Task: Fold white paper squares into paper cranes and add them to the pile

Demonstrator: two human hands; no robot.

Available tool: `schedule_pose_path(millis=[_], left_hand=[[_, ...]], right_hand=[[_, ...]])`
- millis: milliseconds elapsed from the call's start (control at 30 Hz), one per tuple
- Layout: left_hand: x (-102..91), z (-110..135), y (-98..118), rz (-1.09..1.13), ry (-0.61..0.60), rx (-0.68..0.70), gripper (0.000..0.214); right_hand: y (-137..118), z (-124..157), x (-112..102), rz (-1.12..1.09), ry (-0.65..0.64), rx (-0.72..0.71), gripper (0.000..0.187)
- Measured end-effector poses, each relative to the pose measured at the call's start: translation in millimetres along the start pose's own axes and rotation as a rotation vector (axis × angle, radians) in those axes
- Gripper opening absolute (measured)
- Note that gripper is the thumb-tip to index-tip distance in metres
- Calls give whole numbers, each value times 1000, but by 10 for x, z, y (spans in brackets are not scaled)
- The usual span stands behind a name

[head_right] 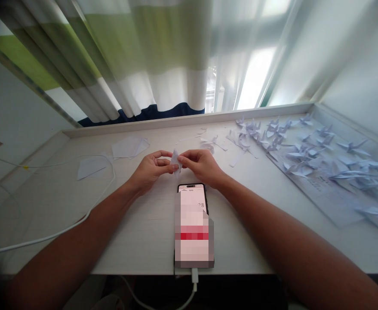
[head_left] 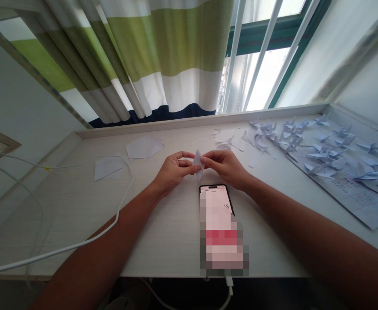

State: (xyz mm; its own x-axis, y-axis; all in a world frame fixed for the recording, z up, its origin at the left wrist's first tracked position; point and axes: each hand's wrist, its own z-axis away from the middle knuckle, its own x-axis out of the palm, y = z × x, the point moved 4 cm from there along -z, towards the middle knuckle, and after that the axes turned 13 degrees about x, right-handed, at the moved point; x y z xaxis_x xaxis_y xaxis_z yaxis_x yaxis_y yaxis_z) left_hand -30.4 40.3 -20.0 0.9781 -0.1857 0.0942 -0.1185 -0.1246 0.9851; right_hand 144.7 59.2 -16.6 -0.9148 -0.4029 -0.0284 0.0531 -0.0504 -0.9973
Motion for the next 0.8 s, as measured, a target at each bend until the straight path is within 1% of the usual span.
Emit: schedule_pose_path(millis=[133, 333, 500, 800], left_hand=[[-2, -8, 2, 34, -16, 3, 49], [18, -4, 20, 65, -25, -6, 52], [17, -7, 24, 53, -37, -10, 53], [18, 1, 5, 46, -44, -15, 52]], right_hand=[[0, -4, 12, -56, -54, -16, 35], [12, -5, -3, -53, -21, -1, 32], [-21, 6, 6, -14, 12, -22, 27], [-51, 18, 22, 57, 59, -16, 30]])
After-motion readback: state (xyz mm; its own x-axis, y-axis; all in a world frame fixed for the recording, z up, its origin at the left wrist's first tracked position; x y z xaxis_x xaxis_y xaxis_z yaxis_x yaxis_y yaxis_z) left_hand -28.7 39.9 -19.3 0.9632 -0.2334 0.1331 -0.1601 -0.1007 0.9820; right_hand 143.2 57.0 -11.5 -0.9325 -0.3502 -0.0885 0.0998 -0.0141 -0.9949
